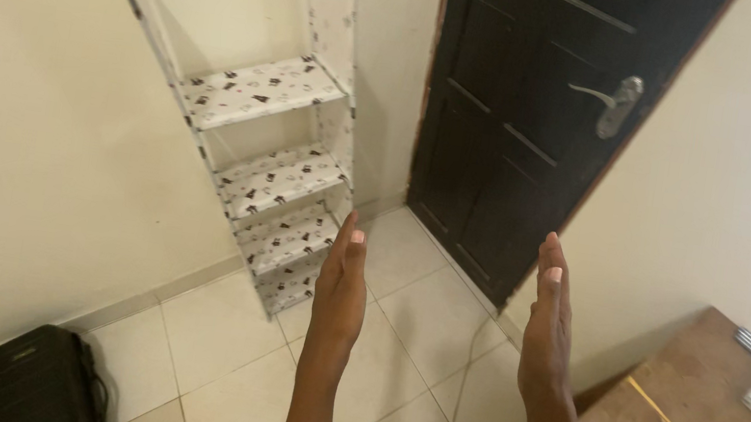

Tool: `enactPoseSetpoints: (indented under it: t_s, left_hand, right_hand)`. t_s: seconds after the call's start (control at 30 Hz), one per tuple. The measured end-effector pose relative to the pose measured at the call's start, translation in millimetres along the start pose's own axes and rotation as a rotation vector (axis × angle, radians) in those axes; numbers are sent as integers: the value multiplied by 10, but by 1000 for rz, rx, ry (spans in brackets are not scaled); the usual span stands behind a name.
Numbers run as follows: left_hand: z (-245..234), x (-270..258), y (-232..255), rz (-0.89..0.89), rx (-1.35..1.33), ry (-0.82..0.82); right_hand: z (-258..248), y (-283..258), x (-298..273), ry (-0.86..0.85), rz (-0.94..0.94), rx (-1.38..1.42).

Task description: The person disassembles a small fabric-covered shelving unit by removing shelves and metal rods, then places the components on a wooden table. The person removes shelves one by one and lays out the metal rods and fabric pieces on the table.

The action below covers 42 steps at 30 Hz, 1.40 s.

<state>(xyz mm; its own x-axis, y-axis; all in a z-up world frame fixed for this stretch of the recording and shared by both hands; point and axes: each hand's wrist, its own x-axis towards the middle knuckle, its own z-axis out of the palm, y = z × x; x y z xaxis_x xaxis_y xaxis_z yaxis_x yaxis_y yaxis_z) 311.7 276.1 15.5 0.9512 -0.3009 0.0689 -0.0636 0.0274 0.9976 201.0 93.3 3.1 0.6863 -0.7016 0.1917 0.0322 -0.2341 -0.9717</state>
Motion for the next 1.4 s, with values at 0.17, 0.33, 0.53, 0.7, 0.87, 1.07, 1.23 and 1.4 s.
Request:
enactPoseSetpoints:
  t_s: [0.17, 0.33, 0.53, 0.7, 0.87, 1.07, 1.23, 1.4]
  left_hand:
    - [-704, 483, 220, 64, 69, 111]
    - [-1276, 1126, 494, 312, 248, 195]
    - [-1852, 2121, 811, 337, 328, 283]
    - [-2158, 2850, 1042, 253, 290, 343]
    - [-2450, 3585, 1169, 304, 365, 452]
    - [-2923, 4245, 1079, 206, 263, 425]
    - [-3211, 4907, 927, 100, 286, 356]
    - [-3494, 5488, 617, 2, 329, 260]
  right_hand:
    - [714, -236, 403, -99, -194, -11]
    - [1318, -497, 1038, -153, -337, -53]
    - [2043, -729, 1921, -187, -503, -72]
    - [2658, -947, 2595, -301, -535, -51]
    - [3367, -1172, 3198, -449, -467, -152]
    - [4254, -1351, 3591, -696, -360, -135]
    - [5064, -1441, 3797, -877, -374, -214]
    - [5942, -1430, 4075, -946, -393, -221]
